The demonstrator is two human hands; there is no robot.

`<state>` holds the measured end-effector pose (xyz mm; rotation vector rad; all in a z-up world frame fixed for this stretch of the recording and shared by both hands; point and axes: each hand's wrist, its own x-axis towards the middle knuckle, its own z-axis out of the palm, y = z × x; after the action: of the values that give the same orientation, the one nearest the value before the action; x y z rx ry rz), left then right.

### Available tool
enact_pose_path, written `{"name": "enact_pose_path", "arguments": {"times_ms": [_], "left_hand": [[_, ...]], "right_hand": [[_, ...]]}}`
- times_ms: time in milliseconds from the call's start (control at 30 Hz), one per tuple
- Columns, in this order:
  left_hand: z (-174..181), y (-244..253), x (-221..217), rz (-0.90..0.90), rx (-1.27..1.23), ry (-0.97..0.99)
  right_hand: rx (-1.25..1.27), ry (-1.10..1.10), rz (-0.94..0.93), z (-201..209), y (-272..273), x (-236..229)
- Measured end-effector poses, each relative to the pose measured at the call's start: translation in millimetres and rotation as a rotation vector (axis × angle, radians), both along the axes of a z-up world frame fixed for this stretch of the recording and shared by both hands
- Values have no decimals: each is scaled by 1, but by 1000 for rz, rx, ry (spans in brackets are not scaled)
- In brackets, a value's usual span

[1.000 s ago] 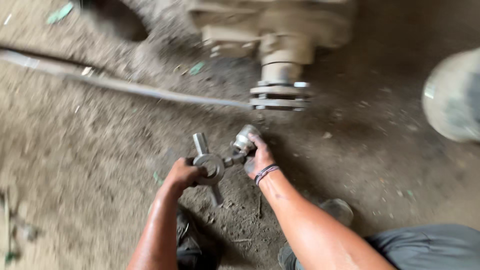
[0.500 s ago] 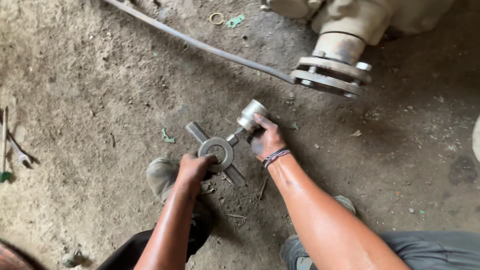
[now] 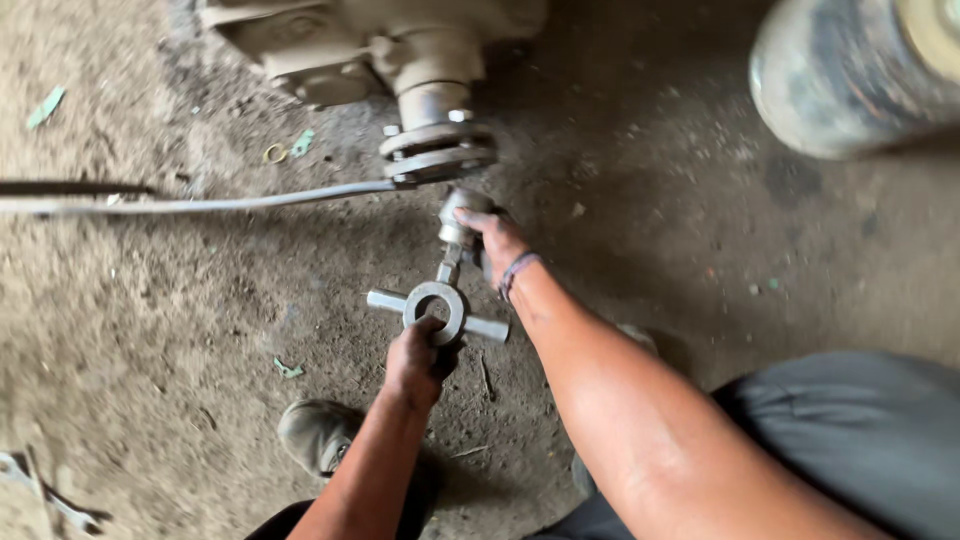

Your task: The person sits on the floor and uses a wrench and a long metal bar to tighten and loosen bolts on a gear assembly attached to a mechanical housing. They repeatedly adjust the gear and use the bar for leverage.

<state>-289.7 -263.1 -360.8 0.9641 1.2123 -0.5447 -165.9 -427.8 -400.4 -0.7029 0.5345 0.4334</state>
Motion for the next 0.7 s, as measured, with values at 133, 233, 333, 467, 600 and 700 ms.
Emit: {"name": "enact_pose_path", "arguments": {"times_ms": [133,233,333,467,600,700], "left_hand": [[11,-30,3,23,144,-59],[16,-41,3,40,290,-127],[16,-40,7,33,345,-131],[18,-19,14,-22,292,-111],[28,-15,23,-17,244,-102],[31,-30,23,51,281,-140]], "right_hand": [[-84,-172,-106,-9,-2,11],[-193,-119,-51,-10,2,10],[-103,-4,-15,2,1,6],[-130,-63,32,24,3,5],[-167,-58,58,38,0,8],[-163,-29,126,42,5,9]]}}
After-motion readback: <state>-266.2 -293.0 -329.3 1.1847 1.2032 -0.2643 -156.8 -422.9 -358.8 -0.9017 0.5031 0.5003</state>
